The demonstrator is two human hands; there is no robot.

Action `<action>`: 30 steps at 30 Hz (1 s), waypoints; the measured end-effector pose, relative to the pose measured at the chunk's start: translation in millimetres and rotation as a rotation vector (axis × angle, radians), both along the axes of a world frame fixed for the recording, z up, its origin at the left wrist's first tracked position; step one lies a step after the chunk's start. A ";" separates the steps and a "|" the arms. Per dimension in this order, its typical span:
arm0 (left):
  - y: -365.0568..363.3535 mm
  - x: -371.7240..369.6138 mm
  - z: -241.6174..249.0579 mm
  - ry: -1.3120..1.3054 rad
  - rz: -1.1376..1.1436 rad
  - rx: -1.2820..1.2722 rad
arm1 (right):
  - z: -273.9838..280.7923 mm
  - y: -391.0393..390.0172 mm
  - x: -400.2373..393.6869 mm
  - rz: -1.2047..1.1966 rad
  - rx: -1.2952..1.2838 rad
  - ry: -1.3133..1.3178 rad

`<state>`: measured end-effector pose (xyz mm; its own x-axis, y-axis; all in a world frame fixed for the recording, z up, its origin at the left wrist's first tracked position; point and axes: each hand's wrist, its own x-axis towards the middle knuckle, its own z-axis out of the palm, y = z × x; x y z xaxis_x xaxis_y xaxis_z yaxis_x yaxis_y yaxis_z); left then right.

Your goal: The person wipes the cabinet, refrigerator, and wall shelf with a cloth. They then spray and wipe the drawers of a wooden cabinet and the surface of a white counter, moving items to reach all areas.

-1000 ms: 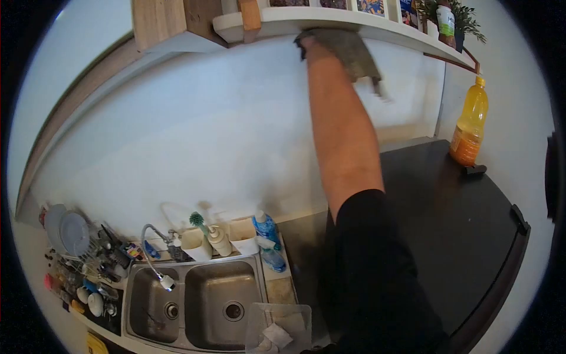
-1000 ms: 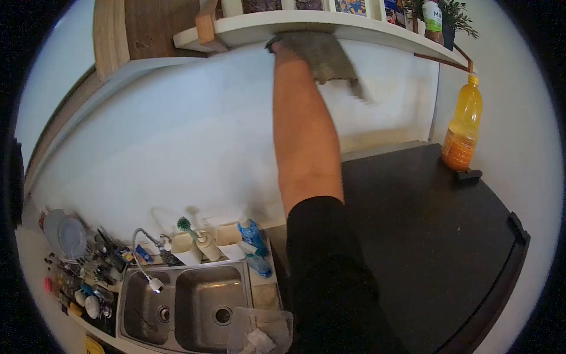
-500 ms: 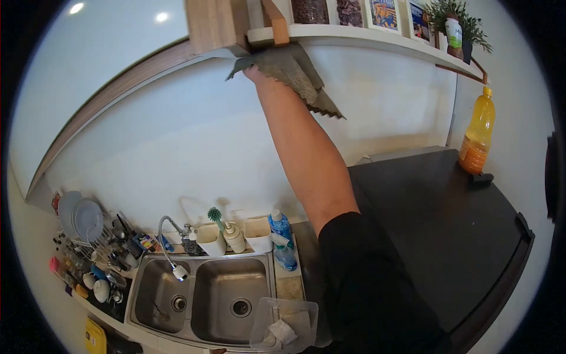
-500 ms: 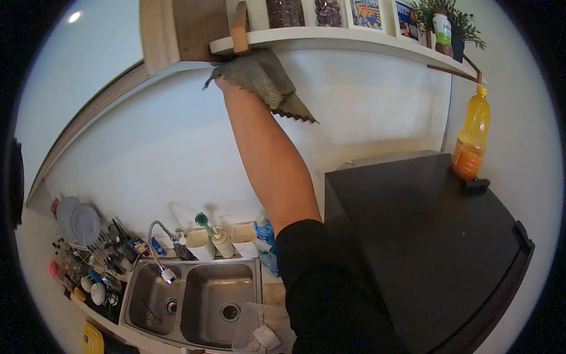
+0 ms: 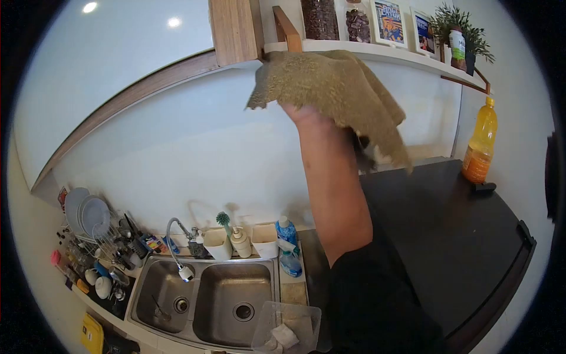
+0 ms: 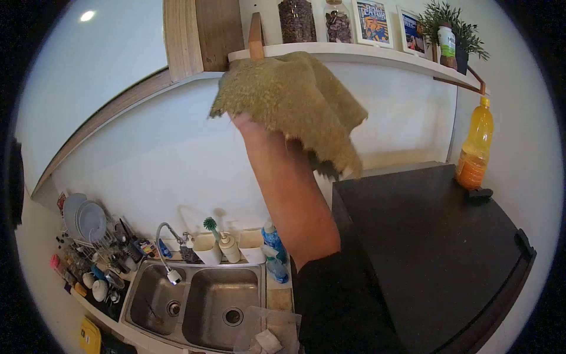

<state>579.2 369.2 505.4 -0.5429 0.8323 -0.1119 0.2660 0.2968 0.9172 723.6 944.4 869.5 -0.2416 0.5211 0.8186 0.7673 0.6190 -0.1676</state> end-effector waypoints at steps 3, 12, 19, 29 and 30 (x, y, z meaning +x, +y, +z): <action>3.1 7.8 -0.8 0.037 -0.004 0.101 | -2.0 -0.3 4.5 -0.012 -0.012 0.018; -21.9 13.7 -15.5 0.021 -0.006 0.081 | -12.1 -52.6 -30.6 0.002 -0.005 -0.114; -29.2 21.7 -10.0 0.058 0.009 0.101 | 17.0 -97.3 -35.7 -0.043 -0.061 -0.471; -24.5 9.6 -21.9 0.068 -0.128 0.187 | -62.9 31.8 126.2 0.077 -1.003 -0.146; -20.4 4.0 -20.6 0.073 -0.152 0.192 | -66.8 45.6 150.6 0.168 -1.071 0.131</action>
